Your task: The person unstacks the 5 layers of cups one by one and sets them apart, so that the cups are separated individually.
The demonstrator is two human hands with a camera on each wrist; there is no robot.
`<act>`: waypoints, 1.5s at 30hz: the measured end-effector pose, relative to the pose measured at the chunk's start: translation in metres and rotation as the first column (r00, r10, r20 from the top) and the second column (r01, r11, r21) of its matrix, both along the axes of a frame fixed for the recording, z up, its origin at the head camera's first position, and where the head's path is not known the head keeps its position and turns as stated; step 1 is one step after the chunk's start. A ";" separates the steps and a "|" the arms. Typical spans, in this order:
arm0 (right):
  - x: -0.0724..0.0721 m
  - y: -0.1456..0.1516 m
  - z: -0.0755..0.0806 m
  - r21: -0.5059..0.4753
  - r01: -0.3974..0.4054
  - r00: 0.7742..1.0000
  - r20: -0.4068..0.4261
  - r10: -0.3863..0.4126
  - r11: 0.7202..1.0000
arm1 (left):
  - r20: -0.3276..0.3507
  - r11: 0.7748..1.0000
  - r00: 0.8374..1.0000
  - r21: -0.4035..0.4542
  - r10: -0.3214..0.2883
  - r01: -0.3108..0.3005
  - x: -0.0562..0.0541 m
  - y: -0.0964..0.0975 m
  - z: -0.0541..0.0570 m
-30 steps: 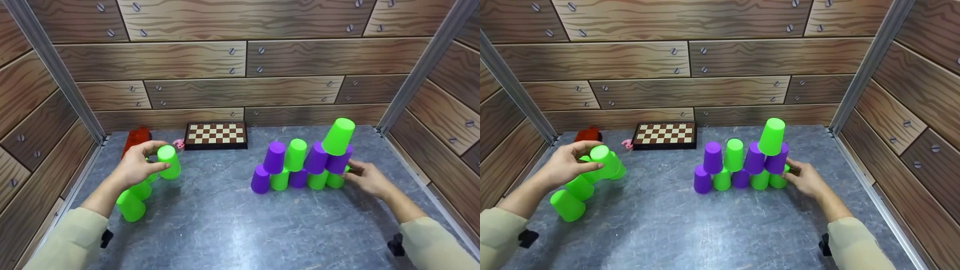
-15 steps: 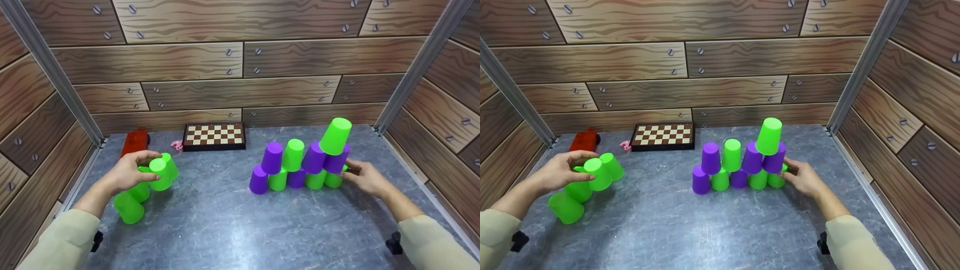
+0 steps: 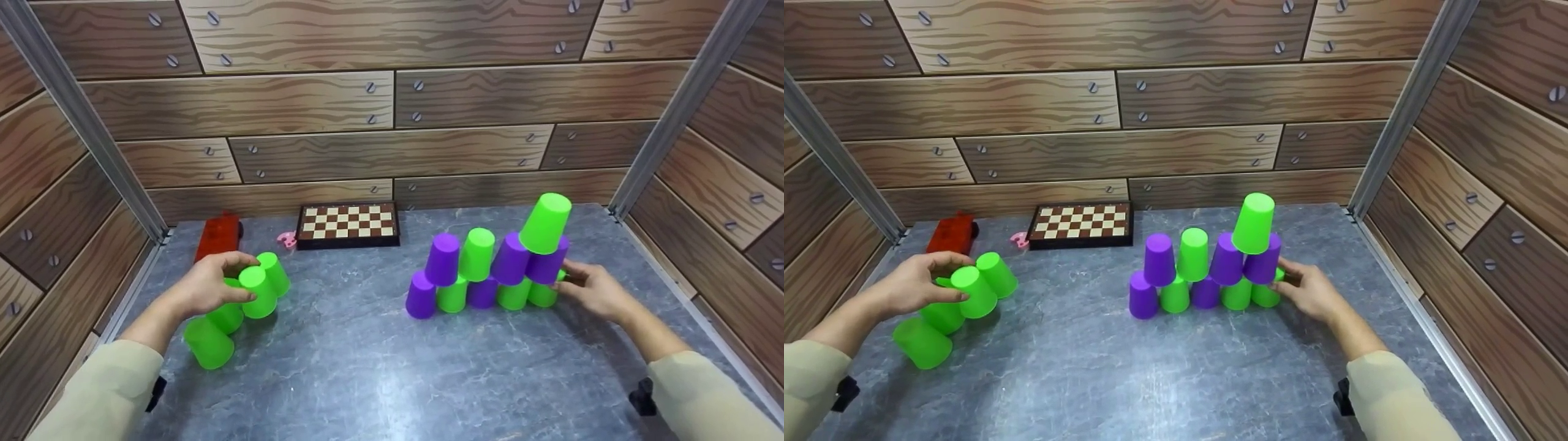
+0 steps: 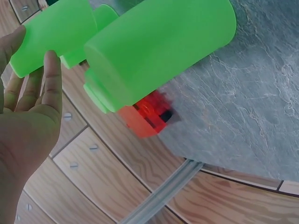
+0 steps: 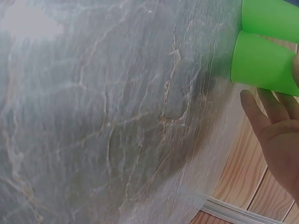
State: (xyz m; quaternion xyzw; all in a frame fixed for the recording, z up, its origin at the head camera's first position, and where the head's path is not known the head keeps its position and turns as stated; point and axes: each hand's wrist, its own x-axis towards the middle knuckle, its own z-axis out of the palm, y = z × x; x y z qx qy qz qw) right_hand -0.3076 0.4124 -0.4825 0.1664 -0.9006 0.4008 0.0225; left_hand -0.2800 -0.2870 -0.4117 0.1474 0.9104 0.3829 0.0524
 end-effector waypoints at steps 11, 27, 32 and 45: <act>-0.001 0.000 0.002 -0.001 0.003 1.000 0.008 -0.003 1.000 | 0.013 0.998 1.000 -0.061 0.000 0.001 -0.007 -0.001 -0.008; 0.000 0.000 0.001 0.030 0.014 1.000 0.003 -0.014 0.999 | 0.022 0.995 1.000 -0.095 0.006 -0.004 -0.010 0.001 -0.014; 0.001 0.001 0.001 0.017 0.010 1.000 0.010 -0.010 1.000 | -0.002 0.995 1.000 -0.097 -0.019 0.018 -0.011 0.001 -0.015; 0.000 0.000 0.001 0.022 0.008 1.000 -0.005 -0.008 1.000 | 0.047 0.990 0.999 -0.142 0.009 -0.003 -0.012 0.001 -0.016</act>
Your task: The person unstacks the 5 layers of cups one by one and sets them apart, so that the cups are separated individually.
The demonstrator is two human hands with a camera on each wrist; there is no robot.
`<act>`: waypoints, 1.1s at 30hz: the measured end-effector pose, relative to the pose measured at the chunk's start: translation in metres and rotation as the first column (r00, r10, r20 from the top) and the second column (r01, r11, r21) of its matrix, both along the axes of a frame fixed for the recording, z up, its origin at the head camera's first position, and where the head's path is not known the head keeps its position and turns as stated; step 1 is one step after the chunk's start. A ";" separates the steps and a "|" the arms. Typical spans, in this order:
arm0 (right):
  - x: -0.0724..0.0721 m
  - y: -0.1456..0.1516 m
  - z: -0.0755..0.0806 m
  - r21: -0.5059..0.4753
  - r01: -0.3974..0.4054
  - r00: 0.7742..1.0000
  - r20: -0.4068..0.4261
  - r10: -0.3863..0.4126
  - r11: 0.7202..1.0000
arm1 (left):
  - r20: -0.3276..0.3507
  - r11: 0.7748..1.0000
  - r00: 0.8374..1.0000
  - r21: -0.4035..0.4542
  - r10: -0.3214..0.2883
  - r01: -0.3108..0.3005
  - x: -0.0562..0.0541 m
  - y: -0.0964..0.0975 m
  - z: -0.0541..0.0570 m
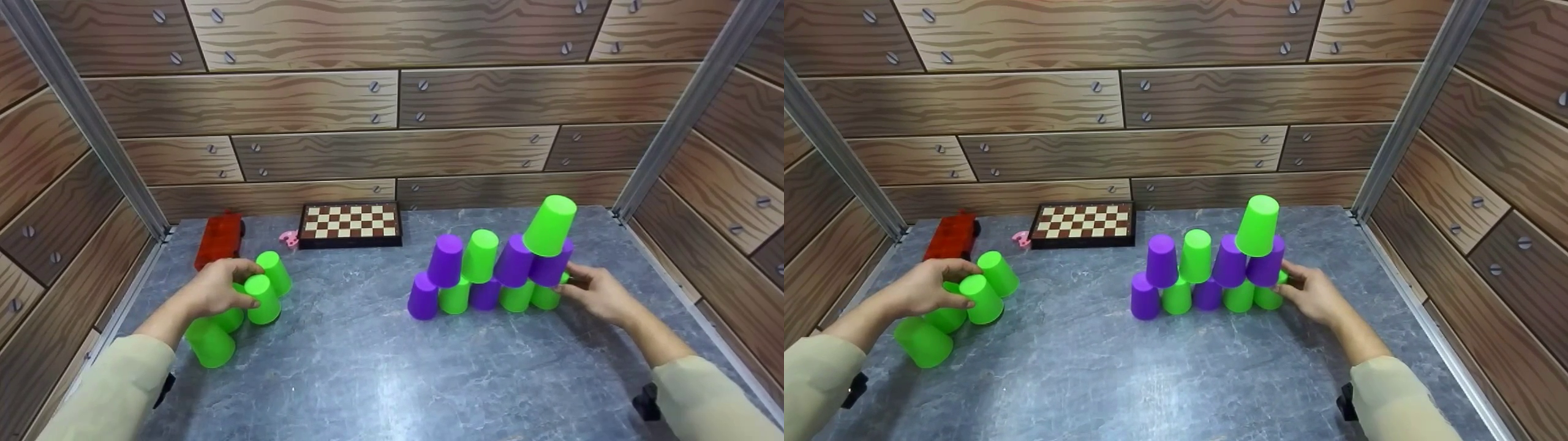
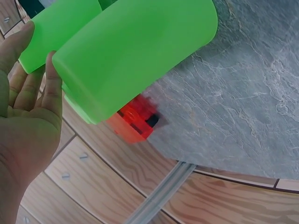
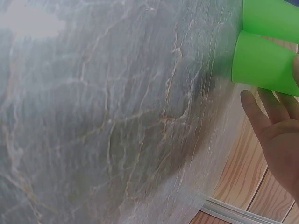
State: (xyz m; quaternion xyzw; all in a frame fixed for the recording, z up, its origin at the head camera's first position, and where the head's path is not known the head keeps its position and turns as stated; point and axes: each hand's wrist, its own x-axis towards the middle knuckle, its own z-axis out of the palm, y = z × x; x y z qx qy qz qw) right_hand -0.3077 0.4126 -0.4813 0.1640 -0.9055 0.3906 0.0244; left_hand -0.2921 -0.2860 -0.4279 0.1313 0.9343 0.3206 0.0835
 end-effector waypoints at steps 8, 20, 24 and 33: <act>0.001 0.000 -0.001 -0.026 -0.006 1.000 -0.006 0.006 1.000 | -0.012 1.000 1.000 -0.015 -0.006 0.006 0.001 0.003 0.001; 0.000 0.001 -0.001 -0.002 -0.006 1.000 -0.005 0.006 1.000 | -0.043 1.000 0.999 0.001 -0.007 0.007 0.005 0.002 0.004; 0.000 0.002 -0.001 -0.003 -0.003 1.000 -0.010 0.003 1.000 | -0.055 1.000 0.998 0.006 -0.002 0.002 0.008 0.004 0.015; -0.001 0.002 -0.001 0.021 0.006 1.000 0.010 -0.006 1.000 | -0.181 0.999 0.983 0.047 -0.009 0.017 0.014 0.036 0.056</act>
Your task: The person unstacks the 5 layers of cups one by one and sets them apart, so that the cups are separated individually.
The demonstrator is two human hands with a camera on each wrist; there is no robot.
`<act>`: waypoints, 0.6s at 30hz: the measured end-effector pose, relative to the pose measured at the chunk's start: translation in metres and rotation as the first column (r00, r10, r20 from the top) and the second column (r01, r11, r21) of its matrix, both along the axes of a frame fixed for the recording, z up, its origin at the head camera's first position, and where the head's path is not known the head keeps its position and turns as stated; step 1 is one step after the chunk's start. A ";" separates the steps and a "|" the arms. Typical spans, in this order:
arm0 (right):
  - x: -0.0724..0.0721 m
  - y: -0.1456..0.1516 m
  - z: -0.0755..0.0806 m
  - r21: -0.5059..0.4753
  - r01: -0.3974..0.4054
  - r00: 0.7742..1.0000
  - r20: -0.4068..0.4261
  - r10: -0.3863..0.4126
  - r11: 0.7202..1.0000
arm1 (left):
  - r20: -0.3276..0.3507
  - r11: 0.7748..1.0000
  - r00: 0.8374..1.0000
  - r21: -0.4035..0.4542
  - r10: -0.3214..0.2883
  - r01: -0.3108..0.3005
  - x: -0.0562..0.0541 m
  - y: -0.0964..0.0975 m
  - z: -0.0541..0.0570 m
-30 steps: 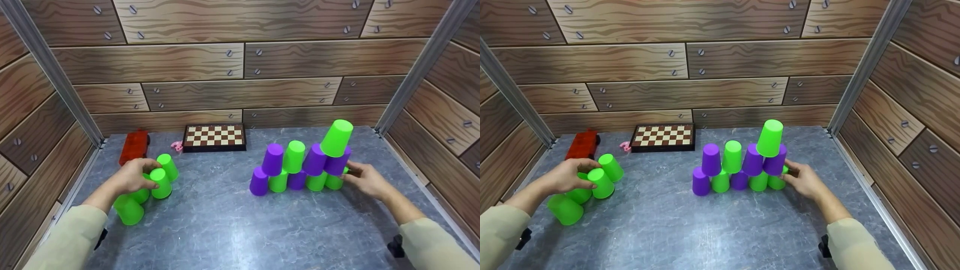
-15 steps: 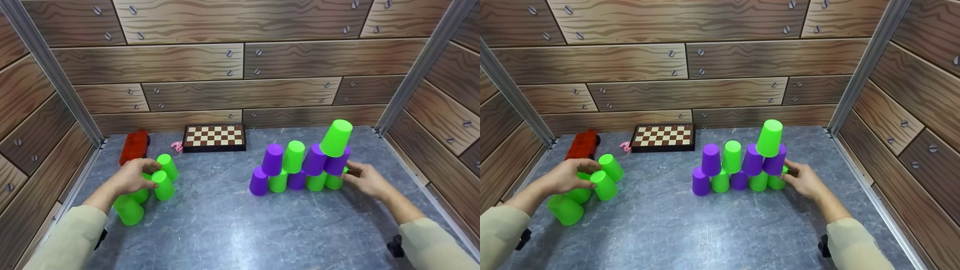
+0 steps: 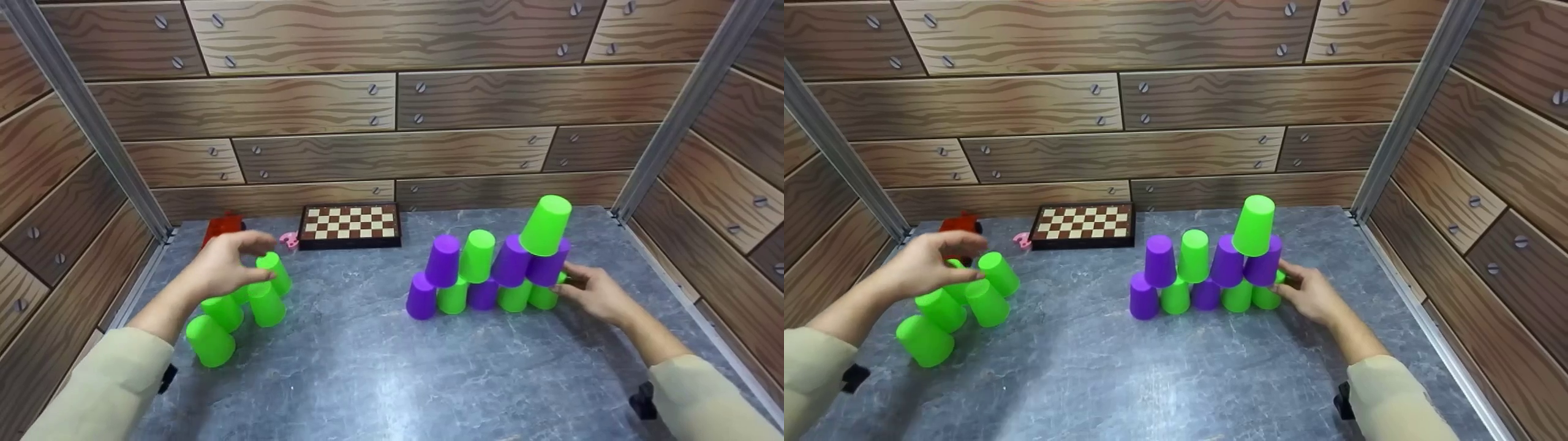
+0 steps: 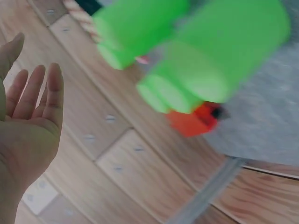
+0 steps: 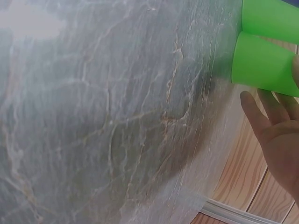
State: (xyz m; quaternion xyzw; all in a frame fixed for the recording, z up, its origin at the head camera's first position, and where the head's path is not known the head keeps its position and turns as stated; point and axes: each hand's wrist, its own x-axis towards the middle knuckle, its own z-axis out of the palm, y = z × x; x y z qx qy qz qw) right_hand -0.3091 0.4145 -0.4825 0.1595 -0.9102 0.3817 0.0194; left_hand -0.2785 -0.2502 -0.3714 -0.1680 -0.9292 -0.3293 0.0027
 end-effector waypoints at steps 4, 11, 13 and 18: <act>0.000 0.000 -0.001 -0.009 0.000 1.000 -0.003 0.000 1.000 | -0.062 0.999 0.998 0.042 -0.029 0.032 -0.002 0.033 0.019; 0.001 0.000 -0.003 -0.019 0.001 1.000 0.004 -0.001 1.000 | -0.151 0.978 0.980 0.142 -0.131 0.152 -0.013 0.110 0.042; 0.001 -0.001 -0.003 -0.024 0.003 1.000 0.008 -0.002 1.000 | -0.163 0.963 0.973 0.189 -0.163 0.193 -0.018 0.136 0.046; 0.001 -0.002 -0.002 -0.034 -0.001 1.000 0.008 0.002 0.999 | -0.208 0.932 0.950 0.231 -0.233 0.279 -0.025 0.198 0.051</act>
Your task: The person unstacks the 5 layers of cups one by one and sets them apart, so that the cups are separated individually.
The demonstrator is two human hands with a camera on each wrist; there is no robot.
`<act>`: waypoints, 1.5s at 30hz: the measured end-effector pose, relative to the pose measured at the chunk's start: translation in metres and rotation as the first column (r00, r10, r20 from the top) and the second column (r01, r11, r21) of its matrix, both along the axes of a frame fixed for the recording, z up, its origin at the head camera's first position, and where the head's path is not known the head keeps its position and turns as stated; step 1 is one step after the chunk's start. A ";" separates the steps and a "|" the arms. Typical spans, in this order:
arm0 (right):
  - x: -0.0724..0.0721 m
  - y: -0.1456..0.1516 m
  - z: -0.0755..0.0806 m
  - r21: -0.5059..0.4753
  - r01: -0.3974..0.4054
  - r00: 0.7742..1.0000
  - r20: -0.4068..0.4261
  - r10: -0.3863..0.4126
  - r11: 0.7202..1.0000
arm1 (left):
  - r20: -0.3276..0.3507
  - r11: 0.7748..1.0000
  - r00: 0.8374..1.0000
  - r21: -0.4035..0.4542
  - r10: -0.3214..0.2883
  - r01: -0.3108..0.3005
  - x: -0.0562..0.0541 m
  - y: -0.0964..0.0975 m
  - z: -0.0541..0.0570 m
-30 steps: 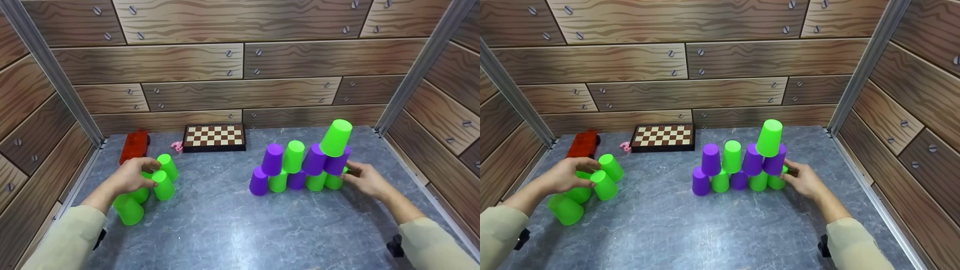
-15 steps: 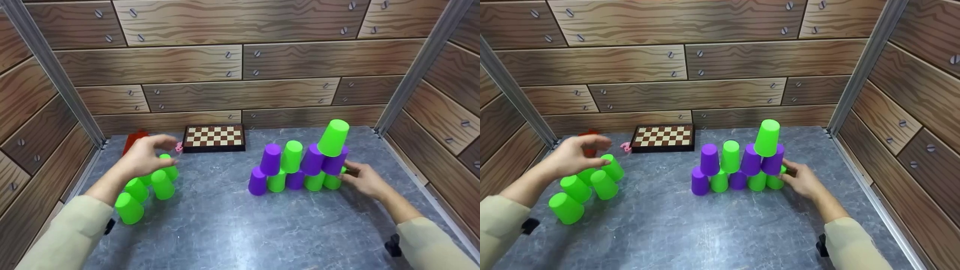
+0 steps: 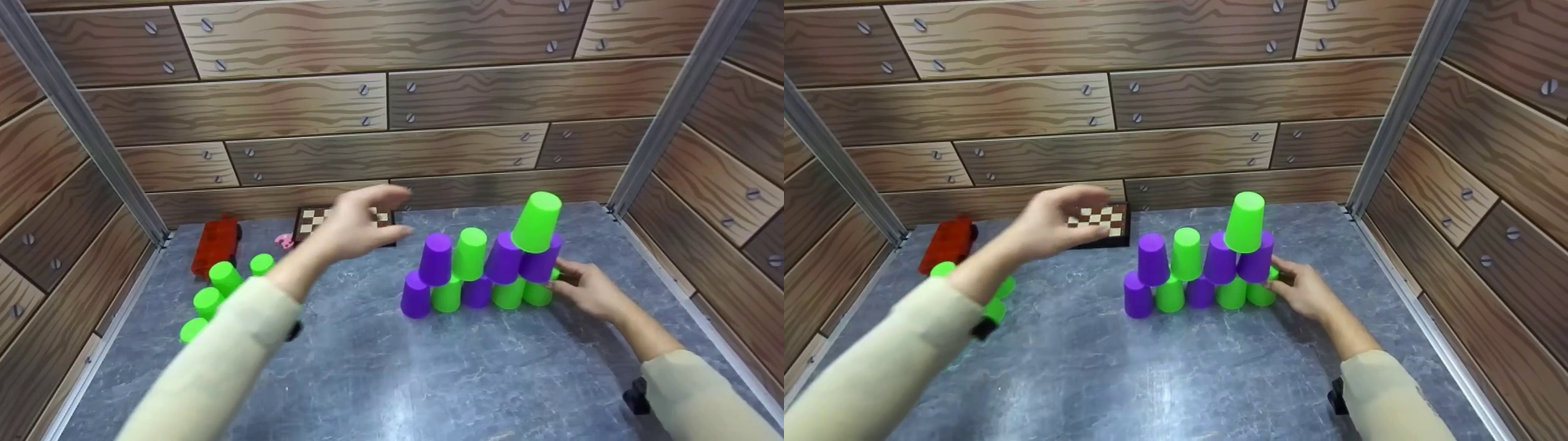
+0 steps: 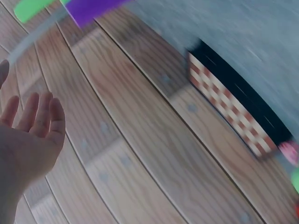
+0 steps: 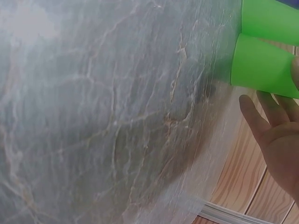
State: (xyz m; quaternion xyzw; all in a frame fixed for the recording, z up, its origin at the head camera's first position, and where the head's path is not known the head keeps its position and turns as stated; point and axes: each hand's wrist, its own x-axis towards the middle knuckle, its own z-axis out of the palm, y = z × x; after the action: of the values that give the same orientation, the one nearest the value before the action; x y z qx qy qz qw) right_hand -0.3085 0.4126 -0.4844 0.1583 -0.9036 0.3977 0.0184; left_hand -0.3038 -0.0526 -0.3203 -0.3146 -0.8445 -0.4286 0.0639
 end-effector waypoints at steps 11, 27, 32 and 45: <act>0.003 0.000 -0.001 -0.023 0.001 1.000 -0.029 -0.002 1.000 | 0.010 0.995 0.998 0.077 -0.062 0.061 -0.012 0.116 -0.013; 0.003 -0.002 0.000 -0.065 -0.010 1.000 -0.001 0.010 0.998 | -0.016 0.983 0.998 0.173 -0.066 0.068 -0.023 0.202 -0.030; 0.003 -0.002 -0.001 -0.064 -0.010 1.000 0.001 0.010 0.998 | 0.049 0.984 0.998 0.175 -0.042 0.033 -0.023 0.208 -0.033; 0.003 -0.001 0.000 -0.043 0.004 1.000 -0.012 -0.005 0.999 | 0.038 0.966 0.997 0.253 -0.070 0.059 -0.010 0.155 -0.018</act>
State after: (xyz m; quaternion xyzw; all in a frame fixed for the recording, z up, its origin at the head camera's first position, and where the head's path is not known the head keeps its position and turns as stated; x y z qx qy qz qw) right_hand -0.3057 0.4119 -0.4845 0.1584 -0.8950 0.4161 0.0283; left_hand -0.3141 0.1029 -0.3382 -0.3212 -0.7739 -0.5414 0.0695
